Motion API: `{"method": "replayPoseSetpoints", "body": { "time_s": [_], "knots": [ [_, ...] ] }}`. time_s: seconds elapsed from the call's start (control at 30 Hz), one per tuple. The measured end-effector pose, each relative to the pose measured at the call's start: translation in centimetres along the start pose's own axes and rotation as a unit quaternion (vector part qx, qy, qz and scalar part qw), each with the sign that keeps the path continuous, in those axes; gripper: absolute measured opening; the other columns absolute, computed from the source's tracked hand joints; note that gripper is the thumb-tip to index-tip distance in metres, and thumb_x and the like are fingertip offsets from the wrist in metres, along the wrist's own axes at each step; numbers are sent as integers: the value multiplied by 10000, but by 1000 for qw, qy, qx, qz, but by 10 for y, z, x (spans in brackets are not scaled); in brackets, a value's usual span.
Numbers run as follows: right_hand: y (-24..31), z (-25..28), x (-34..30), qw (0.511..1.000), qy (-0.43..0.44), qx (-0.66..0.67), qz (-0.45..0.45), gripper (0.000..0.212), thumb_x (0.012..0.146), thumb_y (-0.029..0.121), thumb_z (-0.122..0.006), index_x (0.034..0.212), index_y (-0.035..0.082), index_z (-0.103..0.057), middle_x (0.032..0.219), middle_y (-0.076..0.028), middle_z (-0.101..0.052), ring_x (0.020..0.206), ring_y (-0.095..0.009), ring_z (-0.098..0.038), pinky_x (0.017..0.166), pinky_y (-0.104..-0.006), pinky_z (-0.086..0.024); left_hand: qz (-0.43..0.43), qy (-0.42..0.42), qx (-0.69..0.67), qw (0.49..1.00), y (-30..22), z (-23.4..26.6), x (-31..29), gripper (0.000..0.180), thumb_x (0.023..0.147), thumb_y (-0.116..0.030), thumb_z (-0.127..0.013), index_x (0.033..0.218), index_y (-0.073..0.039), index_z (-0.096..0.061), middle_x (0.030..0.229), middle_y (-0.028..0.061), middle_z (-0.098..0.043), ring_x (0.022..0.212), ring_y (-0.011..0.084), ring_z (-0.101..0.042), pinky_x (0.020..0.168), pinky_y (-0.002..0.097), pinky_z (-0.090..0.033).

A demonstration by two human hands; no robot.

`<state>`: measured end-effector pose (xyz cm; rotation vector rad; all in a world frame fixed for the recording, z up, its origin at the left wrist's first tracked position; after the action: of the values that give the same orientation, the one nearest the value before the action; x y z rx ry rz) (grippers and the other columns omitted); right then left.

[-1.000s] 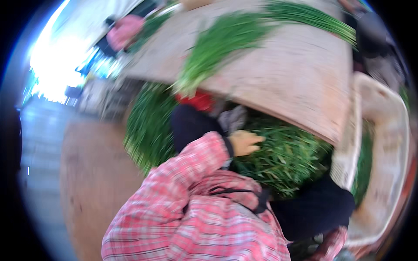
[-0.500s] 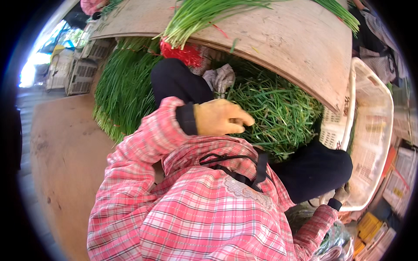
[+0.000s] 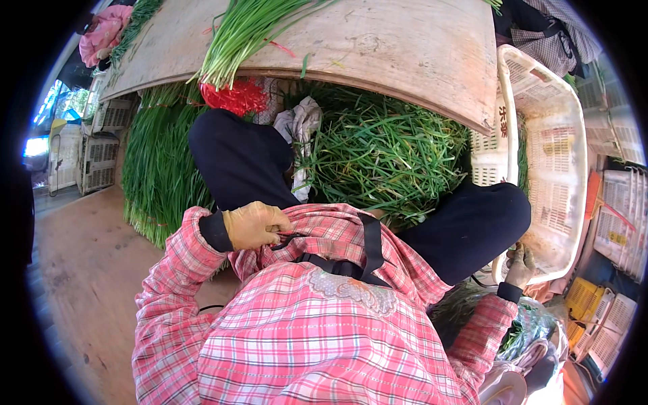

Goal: The person processes chives by bundling them with red ties, picking through a crate of harvested stems, and arranging them into organized bunches.

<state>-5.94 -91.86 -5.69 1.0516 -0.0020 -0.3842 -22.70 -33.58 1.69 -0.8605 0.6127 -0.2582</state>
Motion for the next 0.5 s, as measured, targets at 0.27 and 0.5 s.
{"method": "replayPoseSetpoints", "body": {
  "time_s": [0.27, 0.5],
  "knots": [
    [0, 9, 41, 966, -17, -246, 77, 199, 819, 188, -586, 965, 82, -669, 814, -112, -674, 711, -235, -649, 657, -349, -508, -33, -3, -35, 999, -33, 26, 49, 303, 749, -135, -716, 1021, -28, -634, 793, 82, -626, 685, 158, -612, 611, 282, -485],
    [-43, 16, 122, 876, 140, -457, -60, 447, 700, 332, -723, 988, -3, -658, 975, -220, -648, 954, -330, -625, 833, -389, -492, 110, -86, -233, 962, -29, 29, 142, 274, 811, 11, -577, 1084, 16, -598, 773, 44, -622, 652, 95, -573, 612, 227, -477]
  ]
}}
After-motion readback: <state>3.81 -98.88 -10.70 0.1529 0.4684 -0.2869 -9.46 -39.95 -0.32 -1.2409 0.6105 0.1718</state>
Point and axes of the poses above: each hand's wrist, its own x-axis towards the middle knuckle, its own z-axis out of the back of the hand, y = z × x, the point moved 3 cm from there along x, towards the middle knuckle
